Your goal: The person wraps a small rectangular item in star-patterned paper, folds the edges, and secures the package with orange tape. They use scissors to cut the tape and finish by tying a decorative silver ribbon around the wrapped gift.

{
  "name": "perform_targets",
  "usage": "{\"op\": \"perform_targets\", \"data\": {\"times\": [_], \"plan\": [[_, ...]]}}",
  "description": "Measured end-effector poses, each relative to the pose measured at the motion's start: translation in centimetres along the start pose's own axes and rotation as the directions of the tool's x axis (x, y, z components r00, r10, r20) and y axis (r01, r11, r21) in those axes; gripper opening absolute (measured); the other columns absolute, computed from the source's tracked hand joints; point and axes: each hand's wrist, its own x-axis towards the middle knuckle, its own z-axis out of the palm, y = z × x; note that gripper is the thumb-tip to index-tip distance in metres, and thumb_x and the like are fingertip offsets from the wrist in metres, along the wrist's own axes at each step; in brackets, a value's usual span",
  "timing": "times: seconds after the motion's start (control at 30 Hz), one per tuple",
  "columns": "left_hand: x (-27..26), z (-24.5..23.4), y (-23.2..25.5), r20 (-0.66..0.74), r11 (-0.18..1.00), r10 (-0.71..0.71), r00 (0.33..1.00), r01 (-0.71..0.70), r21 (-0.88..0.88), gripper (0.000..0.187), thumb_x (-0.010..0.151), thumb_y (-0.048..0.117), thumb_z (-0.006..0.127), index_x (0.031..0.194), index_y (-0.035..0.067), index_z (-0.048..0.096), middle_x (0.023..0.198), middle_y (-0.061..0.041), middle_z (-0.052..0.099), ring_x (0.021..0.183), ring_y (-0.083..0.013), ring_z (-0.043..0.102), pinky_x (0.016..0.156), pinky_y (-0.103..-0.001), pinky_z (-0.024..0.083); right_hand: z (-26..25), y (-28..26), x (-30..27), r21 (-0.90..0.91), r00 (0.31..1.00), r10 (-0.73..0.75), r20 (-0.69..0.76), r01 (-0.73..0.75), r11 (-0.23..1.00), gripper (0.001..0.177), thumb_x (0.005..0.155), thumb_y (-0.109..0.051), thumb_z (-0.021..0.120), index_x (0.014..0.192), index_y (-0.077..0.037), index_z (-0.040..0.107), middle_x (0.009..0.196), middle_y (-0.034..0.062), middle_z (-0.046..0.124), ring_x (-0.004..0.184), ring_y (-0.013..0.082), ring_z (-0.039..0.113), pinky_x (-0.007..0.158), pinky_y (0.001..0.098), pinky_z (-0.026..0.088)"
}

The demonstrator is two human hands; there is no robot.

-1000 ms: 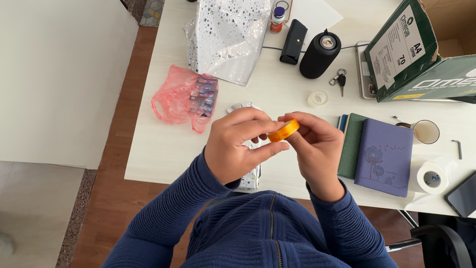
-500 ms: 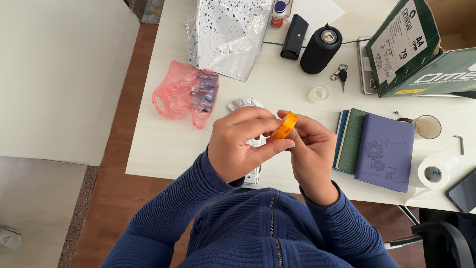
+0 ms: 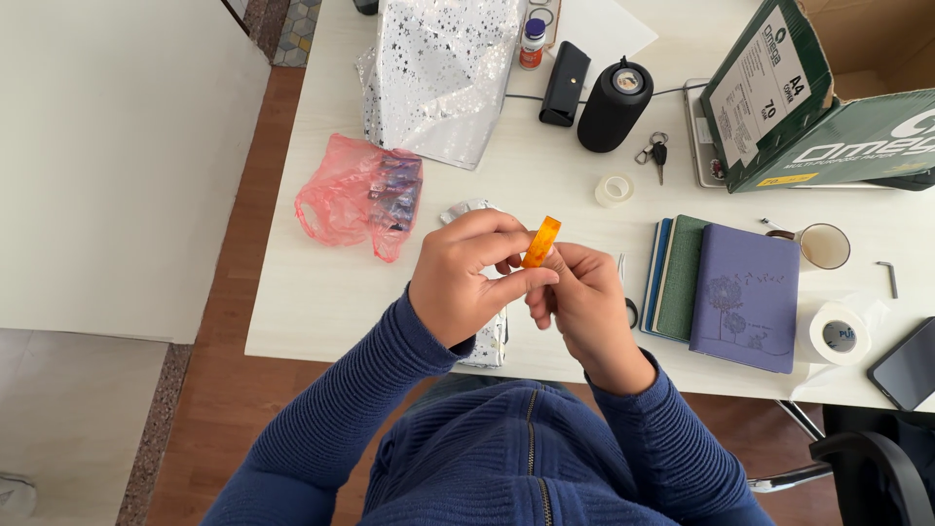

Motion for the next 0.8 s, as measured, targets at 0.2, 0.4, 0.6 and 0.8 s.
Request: {"op": "perform_targets", "data": {"times": [0.2, 0.4, 0.6, 0.8], "plan": [[0.1, 0.3, -1.1, 0.027, 0.998, -0.056, 0.998, 0.057, -0.013, 0.030, 0.086, 0.022, 0.084, 0.101, -0.002, 0.072, 0.097, -0.009, 0.071, 0.069, -0.0138, 0.070, 0.064, -0.025, 0.058, -0.7, 0.2, 1.1, 0.019, 0.993, 0.082, 0.079, -0.083, 0.996, 0.037, 0.109, -0.022, 0.053, 0.083, 0.001, 0.065, 0.060, 0.0079, 0.067, 0.044, 0.0107, 0.057, 0.039, 0.0224, 0.044], [0.3, -0.3, -1.7, 0.093, 0.990, -0.002, 0.996, -0.011, 0.143, 0.029, 0.084, 0.020, 0.085, 0.102, -0.001, 0.075, 0.092, -0.009, 0.069, 0.076, -0.0225, 0.068, 0.068, -0.032, 0.055, 0.2, -1.5, 0.6, -0.719, 0.795, -0.605, 0.033, 0.439, 0.538, 0.021, 0.089, -0.001, 0.074, 0.108, 0.005, 0.070, 0.088, 0.0139, 0.073, 0.075, 0.0133, 0.071, 0.065, 0.0232, 0.057], [0.7, -0.3, -2.0, 0.086, 0.988, 0.110, 0.990, -0.118, 0.098, 0.036, 0.079, 0.020, 0.086, 0.103, -0.002, 0.071, 0.099, -0.010, 0.067, 0.086, -0.0252, 0.068, 0.076, -0.035, 0.057, 0.0, -1.1, 1.3, -0.393, 0.907, -0.413, -0.082, 0.351, 0.850, 0.024, 0.095, 0.000, 0.070, 0.118, 0.006, 0.071, 0.098, 0.0141, 0.077, 0.084, 0.0150, 0.075, 0.077, 0.0255, 0.063], [0.6, -0.1, -2.5, 0.109, 0.996, 0.086, 0.990, -0.085, -0.011, 0.031, 0.082, 0.018, 0.087, 0.106, 0.002, 0.074, 0.102, -0.008, 0.070, 0.089, -0.0222, 0.071, 0.078, -0.032, 0.058, -1.3, 0.3, 1.5, -0.130, 0.968, -0.225, -0.107, 0.211, 0.969, 0.026, 0.095, -0.001, 0.068, 0.120, 0.007, 0.069, 0.100, 0.0140, 0.076, 0.088, 0.0163, 0.074, 0.080, 0.0284, 0.062]]}}
